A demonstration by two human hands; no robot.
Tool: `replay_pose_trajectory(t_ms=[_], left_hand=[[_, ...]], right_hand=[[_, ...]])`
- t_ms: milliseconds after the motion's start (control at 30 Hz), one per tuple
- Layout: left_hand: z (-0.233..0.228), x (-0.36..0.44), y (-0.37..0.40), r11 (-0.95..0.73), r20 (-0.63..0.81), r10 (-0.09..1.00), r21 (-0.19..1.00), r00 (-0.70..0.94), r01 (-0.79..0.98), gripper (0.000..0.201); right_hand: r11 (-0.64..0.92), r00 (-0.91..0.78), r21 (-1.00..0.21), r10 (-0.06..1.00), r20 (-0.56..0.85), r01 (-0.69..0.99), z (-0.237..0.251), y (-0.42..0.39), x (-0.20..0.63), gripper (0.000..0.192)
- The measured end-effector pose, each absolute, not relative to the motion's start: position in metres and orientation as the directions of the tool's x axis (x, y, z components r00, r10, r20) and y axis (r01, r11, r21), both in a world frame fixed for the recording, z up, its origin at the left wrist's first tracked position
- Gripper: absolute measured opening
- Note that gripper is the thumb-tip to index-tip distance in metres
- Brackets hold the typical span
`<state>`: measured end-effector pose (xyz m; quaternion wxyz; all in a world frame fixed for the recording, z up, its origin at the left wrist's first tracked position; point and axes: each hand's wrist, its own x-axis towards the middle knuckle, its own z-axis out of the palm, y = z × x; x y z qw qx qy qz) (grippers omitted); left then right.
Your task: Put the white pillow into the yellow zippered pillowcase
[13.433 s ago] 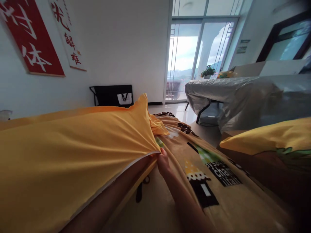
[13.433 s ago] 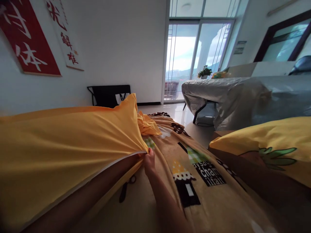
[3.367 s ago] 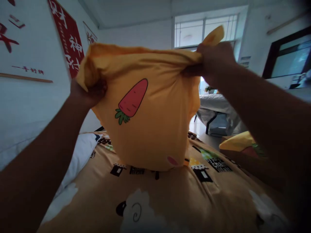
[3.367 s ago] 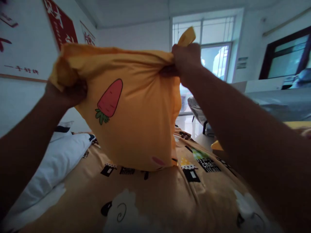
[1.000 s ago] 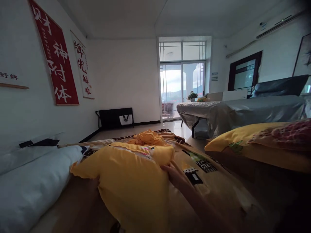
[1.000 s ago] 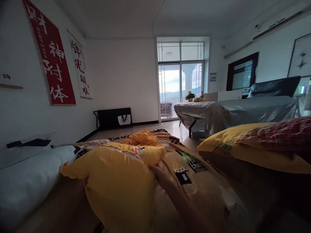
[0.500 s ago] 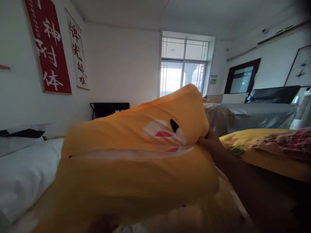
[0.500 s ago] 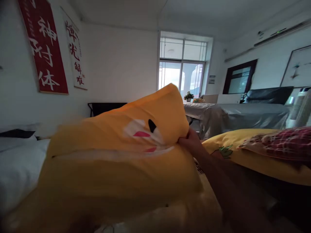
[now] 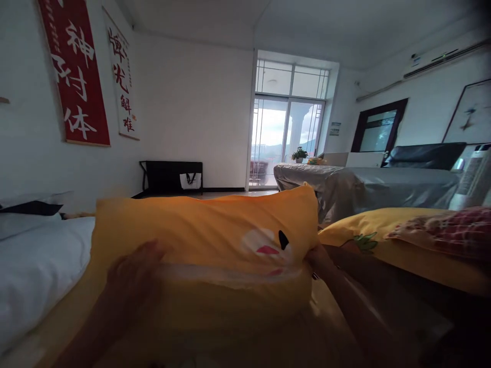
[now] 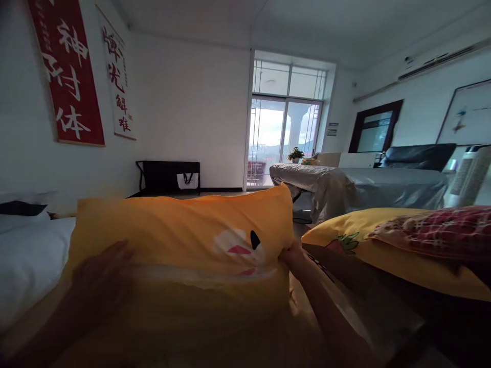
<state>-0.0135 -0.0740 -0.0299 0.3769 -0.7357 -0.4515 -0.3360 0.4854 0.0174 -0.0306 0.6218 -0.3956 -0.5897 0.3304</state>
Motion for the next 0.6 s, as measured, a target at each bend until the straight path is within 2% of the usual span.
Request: replay_pose_trajectory(t_ms=[67, 100, 233, 333, 400, 467, 533, 600], left_hand=[[-0.018, -0.016, -0.061, -0.228, 0.825, 0.392, -0.342, 0.407, 0.912, 0.056], [-0.016, -0.017, -0.054, -0.197, 0.843, 0.371, -0.340, 0.391, 0.920, 0.049], [-0.024, -0.033, -0.029, -0.201, 0.901, 0.293, -0.269, 0.320, 0.942, 0.025], [-0.030, -0.041, -0.023, -0.257, 0.933, 0.238, -0.209, 0.271, 0.944, 0.022], [-0.029, -0.036, -0.024, -0.251, 0.962, 0.226, -0.097, 0.155, 0.963, 0.022], [-0.022, -0.026, -0.028, -0.219, 0.974, 0.224, 0.080, -0.030, 0.972, 0.021], [-0.010, -0.017, -0.030, -0.190, 0.959, 0.185, 0.249, -0.215, 0.950, 0.020], [0.008, -0.017, -0.030, -0.184, 0.934, 0.118, 0.356, -0.339, 0.916, 0.022]], right_hand=[[0.457, 0.092, -0.888, 0.883, 0.461, 0.056, -0.033, 0.014, 0.487, 0.031], [0.461, 0.105, -0.886, 0.880, 0.464, 0.051, -0.034, 0.012, 0.487, 0.031], [0.475, 0.162, -0.879, 0.865, 0.475, 0.041, -0.031, 0.001, 0.480, 0.034], [0.437, 0.265, -0.897, 0.858, 0.440, 0.073, -0.020, -0.009, 0.462, 0.028], [0.412, 0.404, -0.908, 0.820, 0.406, 0.076, -0.011, -0.013, 0.446, 0.026], [0.391, 0.512, -0.917, 0.774, 0.372, 0.076, -0.001, -0.013, 0.433, 0.026], [0.368, 0.541, -0.926, 0.764, 0.353, 0.085, 0.010, -0.010, 0.424, 0.027], [0.344, 0.527, -0.934, 0.779, 0.340, 0.093, 0.022, -0.004, 0.418, 0.030]])
